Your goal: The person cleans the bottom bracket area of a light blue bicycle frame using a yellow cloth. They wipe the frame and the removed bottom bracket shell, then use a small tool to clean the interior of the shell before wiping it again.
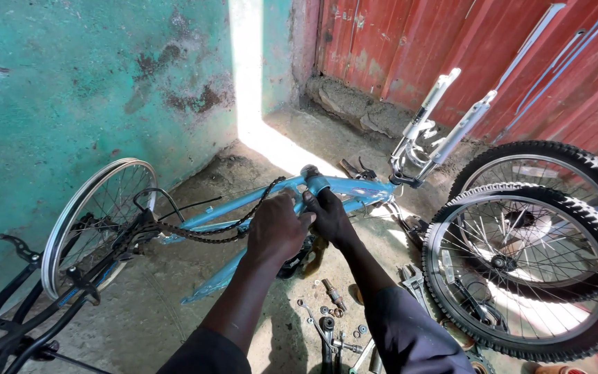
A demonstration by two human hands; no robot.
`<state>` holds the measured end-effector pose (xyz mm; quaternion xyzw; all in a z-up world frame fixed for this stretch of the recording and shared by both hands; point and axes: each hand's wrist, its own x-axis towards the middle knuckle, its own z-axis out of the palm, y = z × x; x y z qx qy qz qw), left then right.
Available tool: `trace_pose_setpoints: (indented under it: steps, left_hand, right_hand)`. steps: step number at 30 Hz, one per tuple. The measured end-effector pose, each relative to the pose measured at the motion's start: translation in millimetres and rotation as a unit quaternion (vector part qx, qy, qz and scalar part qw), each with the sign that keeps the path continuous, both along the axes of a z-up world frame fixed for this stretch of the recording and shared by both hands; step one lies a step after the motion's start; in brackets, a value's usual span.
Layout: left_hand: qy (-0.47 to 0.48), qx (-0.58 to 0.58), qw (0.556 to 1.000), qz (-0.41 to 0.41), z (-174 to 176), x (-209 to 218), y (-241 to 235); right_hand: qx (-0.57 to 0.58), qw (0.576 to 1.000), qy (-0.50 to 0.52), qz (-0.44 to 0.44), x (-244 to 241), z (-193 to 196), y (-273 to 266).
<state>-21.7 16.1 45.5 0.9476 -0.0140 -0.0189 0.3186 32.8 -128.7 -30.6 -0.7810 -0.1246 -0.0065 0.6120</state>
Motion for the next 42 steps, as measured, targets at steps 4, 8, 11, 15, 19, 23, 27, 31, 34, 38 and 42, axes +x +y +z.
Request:
trace_pose_setpoints:
  steps: [4, 8, 11, 15, 19, 23, 27, 31, 34, 38, 42]
  left_hand:
    - [-0.004, -0.008, 1.0, 0.014, -4.0, 1.6, -4.3]
    - [-0.009, 0.007, 1.0, 0.008, -15.9, 11.2, -3.8]
    - [-0.009, -0.005, 1.0, 0.008, -15.5, 15.3, -0.2]
    - [0.054, -0.034, 0.997, -0.031, 3.9, -1.0, -6.0]
    - [0.108, -0.131, 0.985, -0.044, -20.4, -3.3, -20.3]
    - [0.026, -0.108, 0.992, -0.061, -21.6, 1.6, -26.1]
    - [-0.07, -0.158, 0.982, -0.079, -13.0, -2.4, -27.3]
    - [-0.081, -0.196, 0.974, -0.077, -10.5, -9.1, -35.8]
    - [-0.063, -0.188, 0.977, -0.076, -11.3, -8.1, -33.0]
    - [-0.032, -0.191, 0.979, -0.067, -1.4, -7.0, -23.1]
    - [0.04, -0.291, 0.953, -0.075, -24.1, 7.4, -10.0]
  right_hand:
    - [0.088, 0.992, 0.086, 0.007, 5.3, -10.6, 1.5]
    - [0.156, 0.974, 0.161, -0.018, -15.4, 9.8, 4.9]
    - [0.225, 0.957, 0.177, -0.044, -41.5, 13.2, -3.2]
    - [0.383, 0.904, 0.159, -0.101, -69.4, 16.8, -12.4]
    - [0.357, 0.922, 0.113, -0.095, -83.9, 47.1, -27.5]
    - [0.216, 0.967, 0.086, -0.106, -76.2, 50.2, -56.0]
    - [-0.054, 0.98, 0.075, -0.176, -100.4, 79.6, -77.1]
    - [-0.172, 0.979, 0.054, -0.099, -119.9, 92.5, -69.7]
    - [-0.119, 0.978, 0.126, -0.119, -115.2, 81.6, -74.1]
    - [-0.039, 0.984, 0.122, -0.121, -99.3, 93.6, -80.8]
    - [0.105, 0.977, 0.131, -0.13, -85.3, 93.1, -92.9]
